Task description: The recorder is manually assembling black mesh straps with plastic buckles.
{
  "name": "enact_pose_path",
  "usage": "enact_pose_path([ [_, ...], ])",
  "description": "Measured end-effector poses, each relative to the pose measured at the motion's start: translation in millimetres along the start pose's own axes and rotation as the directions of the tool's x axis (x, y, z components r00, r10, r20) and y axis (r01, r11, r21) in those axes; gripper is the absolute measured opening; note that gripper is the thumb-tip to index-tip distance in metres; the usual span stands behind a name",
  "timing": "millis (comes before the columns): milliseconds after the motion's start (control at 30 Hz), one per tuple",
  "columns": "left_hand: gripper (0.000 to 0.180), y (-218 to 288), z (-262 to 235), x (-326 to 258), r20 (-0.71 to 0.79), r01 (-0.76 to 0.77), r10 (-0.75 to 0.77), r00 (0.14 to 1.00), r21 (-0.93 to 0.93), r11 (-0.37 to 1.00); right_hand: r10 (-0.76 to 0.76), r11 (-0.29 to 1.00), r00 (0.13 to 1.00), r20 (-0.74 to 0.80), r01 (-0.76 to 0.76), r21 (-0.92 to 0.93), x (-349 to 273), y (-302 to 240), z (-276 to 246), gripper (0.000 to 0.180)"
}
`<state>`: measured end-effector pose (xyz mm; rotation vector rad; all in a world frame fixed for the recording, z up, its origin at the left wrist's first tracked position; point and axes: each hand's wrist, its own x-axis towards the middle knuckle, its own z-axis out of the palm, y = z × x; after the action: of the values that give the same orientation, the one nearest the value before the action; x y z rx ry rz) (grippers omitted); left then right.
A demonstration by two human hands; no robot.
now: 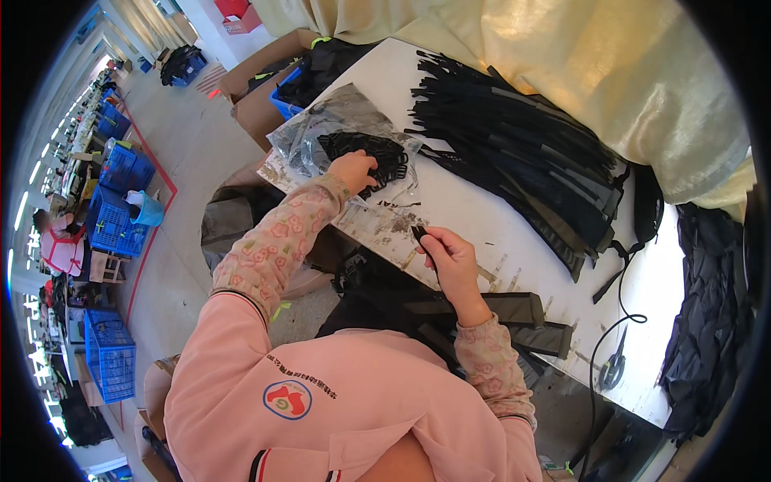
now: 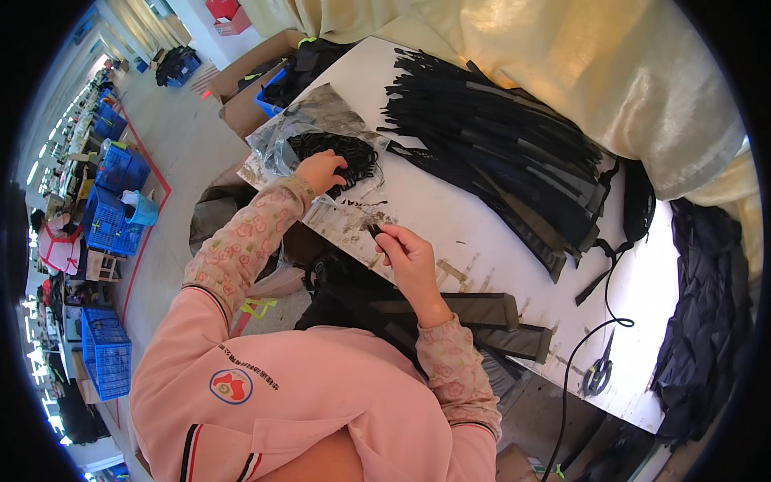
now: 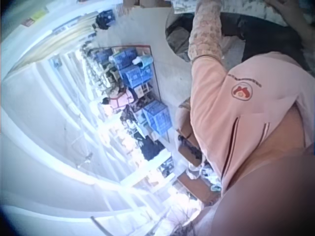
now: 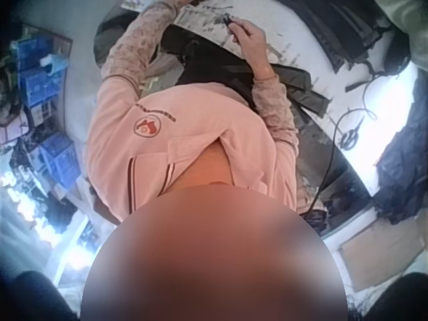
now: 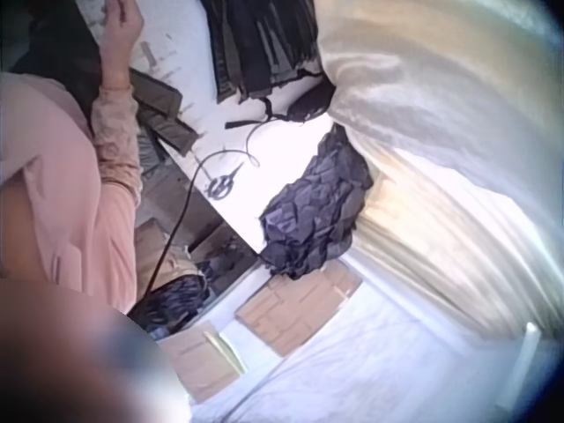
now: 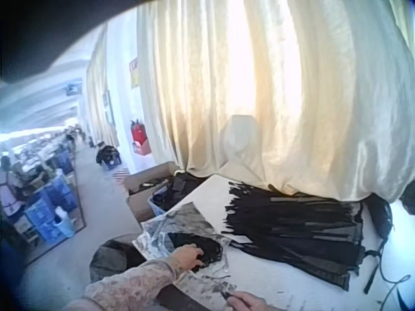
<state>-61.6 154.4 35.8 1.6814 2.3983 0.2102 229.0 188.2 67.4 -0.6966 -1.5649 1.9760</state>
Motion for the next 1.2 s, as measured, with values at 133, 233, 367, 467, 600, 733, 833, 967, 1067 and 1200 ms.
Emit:
enact_pose_path([
  [133,0.035,0.5,-5.8,11.7,0.094,-0.002,0.0,0.996,0.026,1.0,0.03,0.999,0.999,0.017,-0.03,0.028,4.1,2.5,-3.8,0.015],
  [233,0.037,2.4,-9.4,16.2,0.147,-0.033,0.029,0.989,0.024,0.999,0.005,0.999,0.999,0.042,-0.007,0.04,6.4,5.7,-4.5,0.014],
  [367,0.038,-0.6,-11.7,19.1,0.167,-0.026,0.019,0.986,0.038,0.999,-0.025,1.0,0.998,0.063,0.026,-0.008,7.7,7.2,-2.6,0.012],
  [467,0.037,-7.6,-12.4,18.6,0.134,-0.068,0.064,0.989,0.02,0.998,-0.018,0.998,0.998,0.067,0.021,-0.051,5.8,6.4,-0.2,0.012],
  [600,0.039,-19.3,-12.9,16.0,0.002,-0.039,0.04,0.999,-0.165,0.986,-0.034,0.995,0.997,0.068,0.041,-0.094,5.7,8.7,-2.3,0.012],
  [733,0.032,2.3,-35.0,-6.9,-0.025,0.02,-0.039,0.999,-0.522,0.853,-0.127,0.976,0.991,0.052,0.134,-0.172,4.6,13.2,-9.8,0.011],
  [833,0.015,59.9,-46.8,-48.3,0.238,0.237,-0.002,0.971,-0.968,-0.08,-0.131,0.979,0.99,0.056,0.138,-0.149,4.4,10.3,-16.2,0.009],
  [967,0.01,105.3,-28.1,-87.0,0.3,0.356,0.199,0.933,-0.844,-0.401,-0.112,0.992,0.987,0.115,0.119,-0.052,2.8,-1.9,-17.3,0.008],
  [1067,0.012,118.3,-7.6,-94.0,0.299,0.409,0.281,0.912,-0.726,-0.554,-0.08,0.996,0.983,0.163,0.083,-0.015,-1.0,-2.3,-22.6,0.009],
  [1200,0.012,131.8,5.0,-99.7,0.32,0.466,0.341,0.884,-0.648,-0.602,-0.049,0.998,0.981,0.186,0.04,0.055,-4.7,-3.3,-29.8,0.009],
])
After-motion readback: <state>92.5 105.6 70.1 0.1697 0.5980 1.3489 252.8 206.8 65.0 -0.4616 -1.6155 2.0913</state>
